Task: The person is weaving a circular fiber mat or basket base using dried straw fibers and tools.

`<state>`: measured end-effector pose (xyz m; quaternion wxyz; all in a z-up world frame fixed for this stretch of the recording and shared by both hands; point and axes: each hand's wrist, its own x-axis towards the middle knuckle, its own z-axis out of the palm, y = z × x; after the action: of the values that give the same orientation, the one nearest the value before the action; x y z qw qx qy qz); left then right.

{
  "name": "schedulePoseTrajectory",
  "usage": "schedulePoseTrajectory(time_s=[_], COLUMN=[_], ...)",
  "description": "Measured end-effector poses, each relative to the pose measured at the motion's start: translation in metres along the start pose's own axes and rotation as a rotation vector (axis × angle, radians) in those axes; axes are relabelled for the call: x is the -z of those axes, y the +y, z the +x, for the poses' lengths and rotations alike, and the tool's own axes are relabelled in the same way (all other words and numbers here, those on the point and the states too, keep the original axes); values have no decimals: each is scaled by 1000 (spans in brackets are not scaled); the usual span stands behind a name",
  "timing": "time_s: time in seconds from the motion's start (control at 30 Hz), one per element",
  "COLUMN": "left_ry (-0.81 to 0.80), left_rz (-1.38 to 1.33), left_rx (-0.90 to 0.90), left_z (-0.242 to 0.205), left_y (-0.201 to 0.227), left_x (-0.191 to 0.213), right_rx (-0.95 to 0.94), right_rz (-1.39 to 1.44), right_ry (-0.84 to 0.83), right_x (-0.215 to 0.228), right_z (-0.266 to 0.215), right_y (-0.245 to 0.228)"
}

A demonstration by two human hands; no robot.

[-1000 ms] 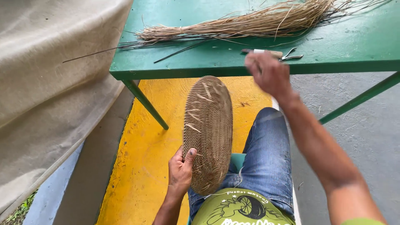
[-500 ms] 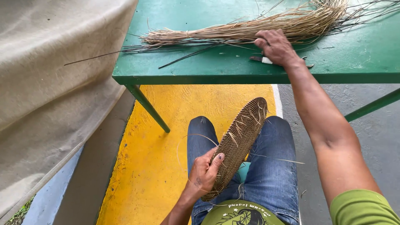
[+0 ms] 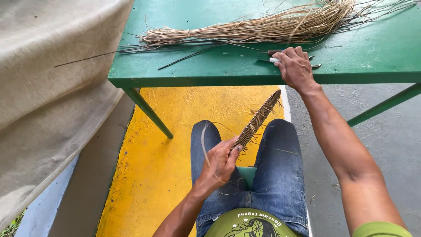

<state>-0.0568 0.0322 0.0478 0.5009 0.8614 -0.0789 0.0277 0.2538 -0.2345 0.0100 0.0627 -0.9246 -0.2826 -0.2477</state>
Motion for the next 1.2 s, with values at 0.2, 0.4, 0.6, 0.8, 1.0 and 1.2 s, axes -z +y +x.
schedulePoseTrajectory(time_s=[0.2,0.4,0.6,0.8,1.0,1.2], left_ry=[-68,-43,-91,-122,-161,-155], left_rz=[73,129,180,187,199,183], left_rx=[-3,-143,-116,-156,-123,-154], left_z=[7,15,22,21,19,16], left_y=[-2,-2,0,7,6,2], left_x=[-14,-26,-38,-43,-44,-47], right_rx=[-36,-127,-180,-406,-580,-420], right_rz=[111,282,262,442,439,139], right_ry=[32,171,215,233,69,-199], right_x=[-3,21,32,32,67,59], right_z=[-6,-21,-29,-37,-56,-61], right_y=[10,19,21,63,65,59])
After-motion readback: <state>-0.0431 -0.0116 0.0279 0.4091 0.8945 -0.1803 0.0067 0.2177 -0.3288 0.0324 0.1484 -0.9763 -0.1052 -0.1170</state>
